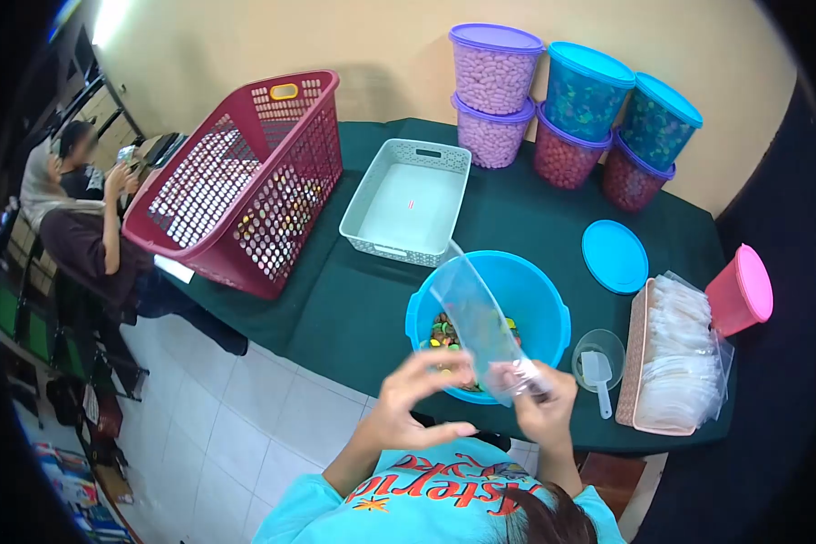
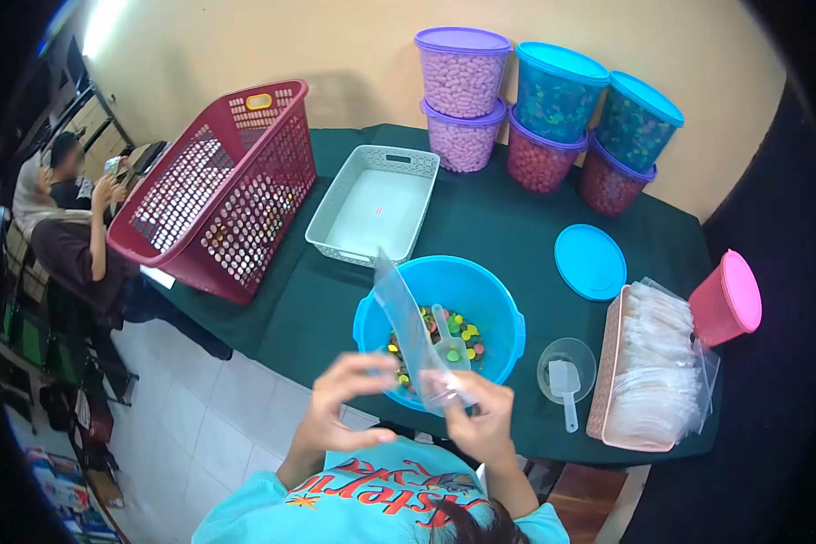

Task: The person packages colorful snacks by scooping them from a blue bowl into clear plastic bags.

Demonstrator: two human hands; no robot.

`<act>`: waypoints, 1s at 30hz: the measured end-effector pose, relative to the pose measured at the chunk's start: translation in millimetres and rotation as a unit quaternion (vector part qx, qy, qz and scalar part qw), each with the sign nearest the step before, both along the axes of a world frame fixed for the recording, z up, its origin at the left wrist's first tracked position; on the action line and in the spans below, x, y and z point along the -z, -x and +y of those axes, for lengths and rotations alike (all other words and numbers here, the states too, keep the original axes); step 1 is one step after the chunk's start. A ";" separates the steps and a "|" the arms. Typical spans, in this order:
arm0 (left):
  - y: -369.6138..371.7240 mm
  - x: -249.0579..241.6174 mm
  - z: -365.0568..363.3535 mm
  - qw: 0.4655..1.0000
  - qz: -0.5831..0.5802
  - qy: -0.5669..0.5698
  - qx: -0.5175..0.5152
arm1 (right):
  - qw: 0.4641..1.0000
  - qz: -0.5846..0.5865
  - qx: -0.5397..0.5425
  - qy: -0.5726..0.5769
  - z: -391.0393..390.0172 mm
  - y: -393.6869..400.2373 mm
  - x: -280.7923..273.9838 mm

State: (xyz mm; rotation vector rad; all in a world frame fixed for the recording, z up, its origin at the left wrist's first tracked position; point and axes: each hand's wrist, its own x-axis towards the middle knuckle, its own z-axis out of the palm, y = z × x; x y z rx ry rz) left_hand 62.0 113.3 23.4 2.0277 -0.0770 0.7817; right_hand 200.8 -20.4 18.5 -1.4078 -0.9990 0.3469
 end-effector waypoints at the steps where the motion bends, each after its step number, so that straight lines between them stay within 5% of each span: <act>1: 2.9 3.9 13.9 0.996 -0.040 0.024 -0.082 | 0.995 0.092 -0.039 -0.019 3.7 -3.2 8.4; 4: 7.3 -1.4 49.3 0.943 -0.010 0.256 -0.211 | 0.975 0.193 -0.093 -0.054 10.0 -1.1 6.4; 6: 11.4 5.1 77.8 0.951 -0.004 0.259 -0.172 | 0.962 0.244 -0.102 -0.060 14.9 7.3 3.8; 8: 16.5 10.3 103.6 0.905 0.181 0.384 0.029 | 0.948 0.293 -0.102 -0.073 15.4 12.7 1.7; 14: 7.8 21.9 121.2 0.903 0.166 0.390 0.069 | 0.946 0.313 0.081 0.030 7.2 8.9 5.3; 30: -18.3 20.3 114.7 0.892 0.194 0.384 0.137 | 0.946 0.312 0.084 -0.014 13.7 -21.0 9.9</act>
